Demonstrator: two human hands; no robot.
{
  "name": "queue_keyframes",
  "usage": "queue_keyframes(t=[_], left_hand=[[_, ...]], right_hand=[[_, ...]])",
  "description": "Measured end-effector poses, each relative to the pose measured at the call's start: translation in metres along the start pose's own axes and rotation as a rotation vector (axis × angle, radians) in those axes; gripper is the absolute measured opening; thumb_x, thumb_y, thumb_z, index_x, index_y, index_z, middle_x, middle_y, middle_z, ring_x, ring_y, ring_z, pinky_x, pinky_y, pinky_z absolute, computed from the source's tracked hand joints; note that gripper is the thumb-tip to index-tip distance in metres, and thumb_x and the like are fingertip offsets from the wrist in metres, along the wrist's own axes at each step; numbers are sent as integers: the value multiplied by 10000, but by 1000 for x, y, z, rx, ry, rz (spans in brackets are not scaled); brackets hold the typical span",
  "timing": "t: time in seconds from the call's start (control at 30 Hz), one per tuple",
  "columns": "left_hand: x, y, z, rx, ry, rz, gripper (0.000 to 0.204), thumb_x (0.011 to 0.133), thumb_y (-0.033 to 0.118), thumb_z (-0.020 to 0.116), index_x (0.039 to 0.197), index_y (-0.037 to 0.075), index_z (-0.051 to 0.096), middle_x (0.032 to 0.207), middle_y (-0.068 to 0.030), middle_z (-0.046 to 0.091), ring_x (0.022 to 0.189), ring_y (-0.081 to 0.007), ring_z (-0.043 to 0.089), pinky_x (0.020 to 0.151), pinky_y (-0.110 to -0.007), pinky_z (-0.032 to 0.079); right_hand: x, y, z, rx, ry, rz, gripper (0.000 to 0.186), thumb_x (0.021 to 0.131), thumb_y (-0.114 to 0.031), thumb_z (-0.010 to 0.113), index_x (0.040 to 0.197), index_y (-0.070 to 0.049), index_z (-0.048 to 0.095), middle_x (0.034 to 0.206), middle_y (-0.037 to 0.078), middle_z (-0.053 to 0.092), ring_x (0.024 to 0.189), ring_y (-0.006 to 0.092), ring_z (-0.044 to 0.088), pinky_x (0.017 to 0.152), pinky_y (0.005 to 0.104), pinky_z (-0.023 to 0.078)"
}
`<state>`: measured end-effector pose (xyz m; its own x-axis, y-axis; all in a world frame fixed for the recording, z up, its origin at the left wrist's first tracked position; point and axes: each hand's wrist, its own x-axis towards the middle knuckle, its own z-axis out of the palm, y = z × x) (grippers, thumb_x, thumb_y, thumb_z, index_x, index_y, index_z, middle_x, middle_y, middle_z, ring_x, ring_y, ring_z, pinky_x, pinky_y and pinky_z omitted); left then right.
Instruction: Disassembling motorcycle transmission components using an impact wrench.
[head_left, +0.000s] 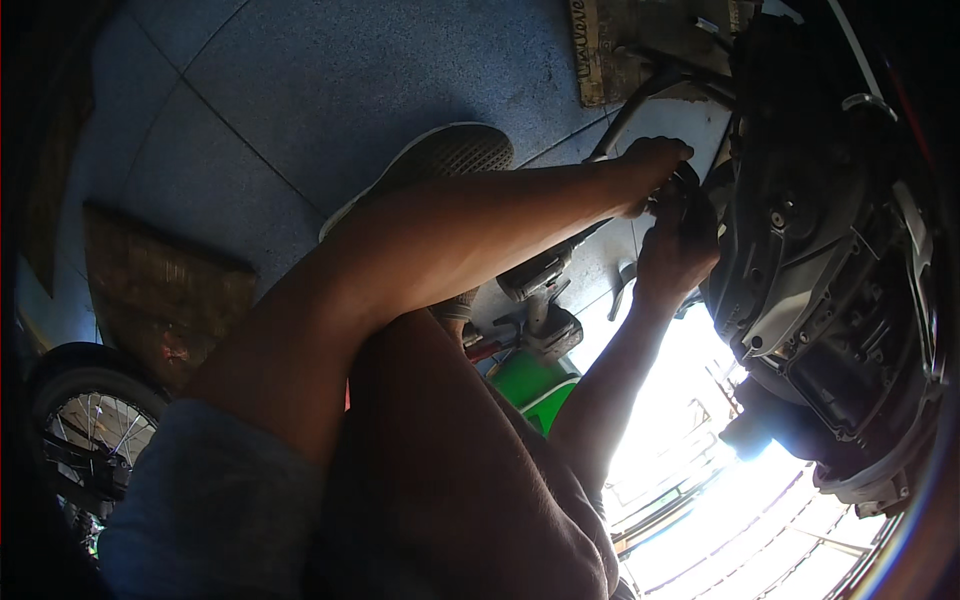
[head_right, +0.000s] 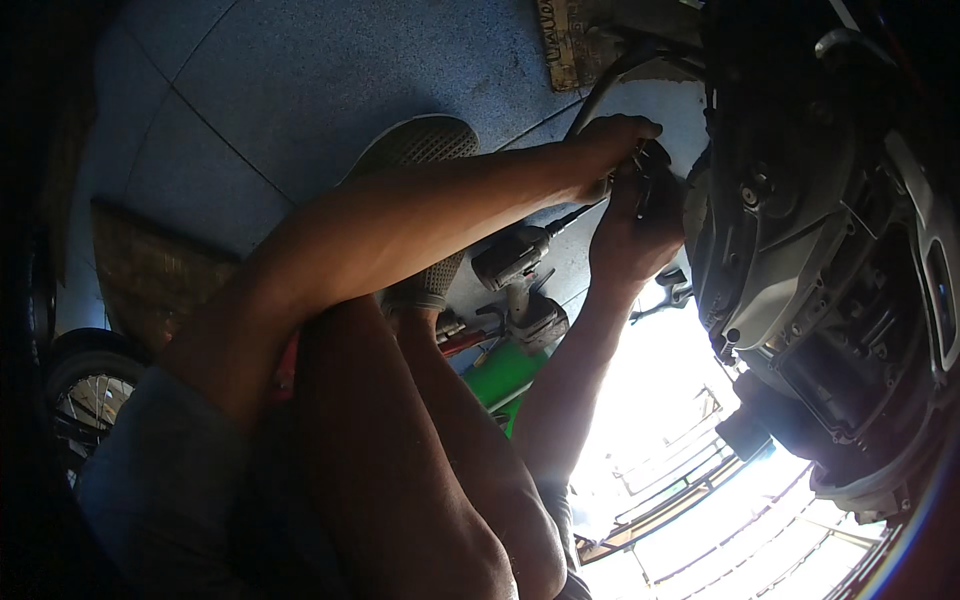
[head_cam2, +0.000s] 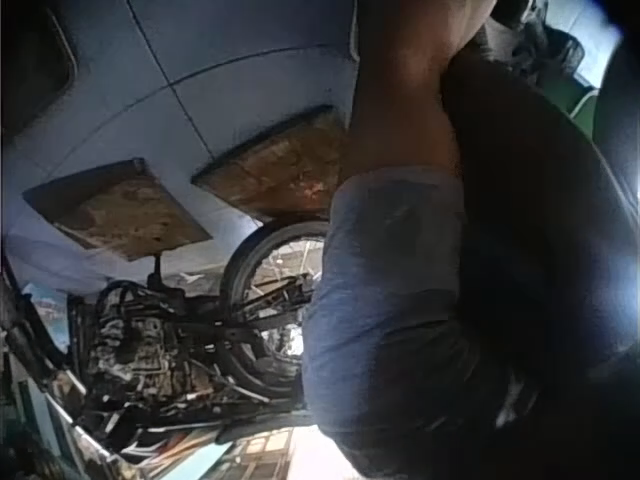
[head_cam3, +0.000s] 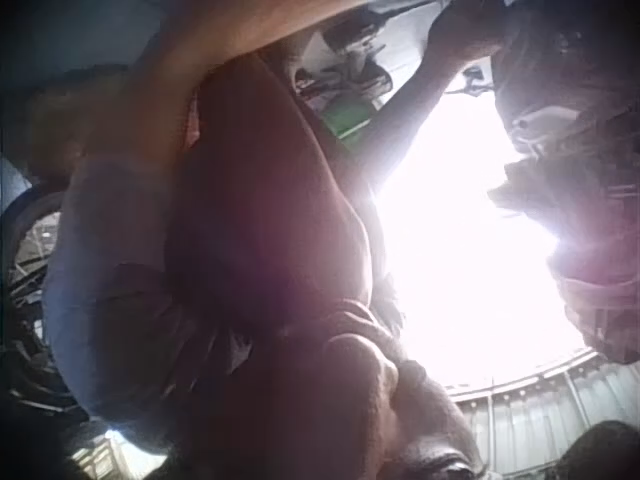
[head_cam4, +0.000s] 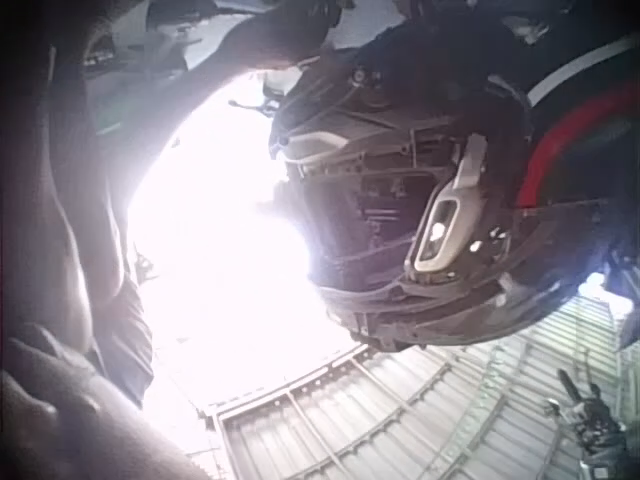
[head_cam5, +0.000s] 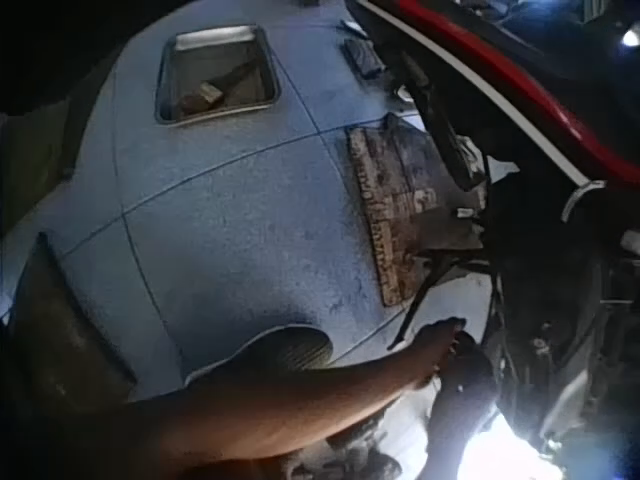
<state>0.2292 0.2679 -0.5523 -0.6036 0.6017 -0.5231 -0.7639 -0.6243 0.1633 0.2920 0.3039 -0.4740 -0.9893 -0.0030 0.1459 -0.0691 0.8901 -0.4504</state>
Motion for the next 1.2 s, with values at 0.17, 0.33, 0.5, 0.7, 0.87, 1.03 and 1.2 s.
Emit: queue_keyframes(t=[0.17, 0.33, 0.5, 0.7, 0.87, 1.03, 1.2], left_hand=[[-3, 9, 4, -188, -18, -101, 256, 893, 257, 524, 832, 28, 622, 702, -105, 573, 618, -206, 543, 515, -397, 412], [-5, 49, 22, 152, 46, 286, 212, 910, 218, 533, 931, 32, 633, 657, -68, 568, 501, -143, 492, 397, -304, 353], [-6, 64, 27, 286, -78, 520, 181, 928, 163, 532, 1017, 50, 641, 636, -59, 550, 451, -98, 446, 352, -244, 312], [9, 49, 17, 542, -55, 739, 215, 893, 184, 566, 1032, 44, 651, 745, -110, 628, 611, -192, 594, 536, -315, 490], [36, 55, 10, 1202, 242, 731, 237, 799, 191, 572, 919, 22, 686, 949, -207, 659, 898, -318, 649, 765, -396, 527], [49, 50, 12, 1250, 309, 815, 232, 795, 196, 586, 911, 25, 692, 947, -207, 658, 902, -308, 650, 764, -402, 525], [48, 43, 15, 933, 274, 921, 254, 835, 237, 574, 940, 34, 685, 971, -208, 654, 922, -332, 637, 784, -418, 513]], right_hand=[[1, -16, -4, -135, 77, 0, 314, 855, -159, 611, 1115, 18, 615, 979, 161, 658, 810, 216, 671, 565, 286, 556], [9, 44, -11, 1011, -12, 499, 353, 896, -169, 536, 1193, 20, 551, 1113, 145, 611, 968, 237, 605, 784, 343, 508], [30, 90, 7, 2031, -77, 458, 304, 909, -173, 476, 1162, -16, 539, 1101, 121, 584, 1011, 211, 532, 899, 347, 413], [39, 69, 24, 1881, 107, 441, 308, 927, -243, 489, 1129, -21, 560, 1183, 123, 575, 1132, 231, 519, 971, 383, 399], [61, 78, 25, 1656, 17, 668, 306, 936, -274, 487, 1088, -20, 564, 1141, 114, 598, 1113, 219, 537, 994, 364, 396], [57, 100, 24, 2112, -347, 232, 245, 913, -217, 530, 1059, -31, 595, 1060, 81, 649, 1039, 170, 586, 976, 329, 417], [56, 97, 38, 2030, 164, 319, 214, 893, -182, 559, 1062, -59, 609, 1046, 69, 660, 991, 157, 608, 941, 328, 448]])
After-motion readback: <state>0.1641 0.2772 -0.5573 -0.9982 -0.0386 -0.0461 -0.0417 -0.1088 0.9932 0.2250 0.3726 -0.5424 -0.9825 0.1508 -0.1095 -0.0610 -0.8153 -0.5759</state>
